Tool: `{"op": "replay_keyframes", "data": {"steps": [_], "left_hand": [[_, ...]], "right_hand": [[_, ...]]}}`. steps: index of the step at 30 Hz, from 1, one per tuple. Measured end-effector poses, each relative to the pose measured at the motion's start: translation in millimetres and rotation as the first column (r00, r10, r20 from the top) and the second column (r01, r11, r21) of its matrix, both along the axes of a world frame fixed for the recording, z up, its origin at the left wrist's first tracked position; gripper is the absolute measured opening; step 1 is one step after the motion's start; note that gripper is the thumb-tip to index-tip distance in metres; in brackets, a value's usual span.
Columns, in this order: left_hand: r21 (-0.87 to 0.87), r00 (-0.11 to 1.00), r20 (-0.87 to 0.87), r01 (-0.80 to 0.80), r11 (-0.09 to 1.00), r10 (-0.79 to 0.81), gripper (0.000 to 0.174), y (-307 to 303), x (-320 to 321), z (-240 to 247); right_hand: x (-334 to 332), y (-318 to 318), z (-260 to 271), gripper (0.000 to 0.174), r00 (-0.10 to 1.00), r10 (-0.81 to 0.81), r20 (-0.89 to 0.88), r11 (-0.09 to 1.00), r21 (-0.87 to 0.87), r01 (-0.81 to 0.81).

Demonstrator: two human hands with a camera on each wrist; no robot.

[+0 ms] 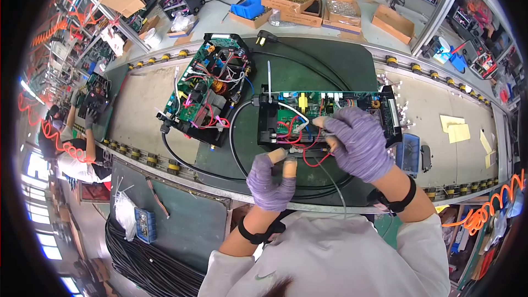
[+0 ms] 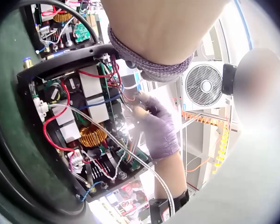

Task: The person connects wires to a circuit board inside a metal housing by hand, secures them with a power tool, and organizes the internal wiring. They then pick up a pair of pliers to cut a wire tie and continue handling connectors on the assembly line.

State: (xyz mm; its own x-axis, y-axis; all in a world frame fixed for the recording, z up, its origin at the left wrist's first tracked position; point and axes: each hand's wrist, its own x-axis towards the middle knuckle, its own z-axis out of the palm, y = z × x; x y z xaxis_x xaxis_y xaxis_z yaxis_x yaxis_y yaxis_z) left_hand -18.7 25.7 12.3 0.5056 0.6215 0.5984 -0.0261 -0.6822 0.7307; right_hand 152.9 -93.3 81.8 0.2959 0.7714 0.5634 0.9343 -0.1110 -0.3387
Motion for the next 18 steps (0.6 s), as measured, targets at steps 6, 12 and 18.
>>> {"op": "replay_keyframes", "data": {"steps": [6,12,18], "left_hand": [[-0.211,0.997,-0.071,0.015,0.977,-0.031,0.050,-1.1,30.7,25.0],[0.126,0.973,0.076,-0.224,0.966,0.216,0.016,19.8,32.5,36.6],[-0.354,0.931,0.123,-0.282,0.892,0.344,0.015,55.0,14.8,29.1]], "right_hand": [[-0.2,8.7,-8.5,0.043,0.994,-0.061,-0.088,0.998,0.026,0.063],[-1.1,10.5,-5.6,0.042,0.998,0.039,0.040,0.997,-0.065,-0.036],[-7.8,22.9,-3.9,0.029,0.989,-0.010,0.145,0.996,-0.087,0.023]]}}
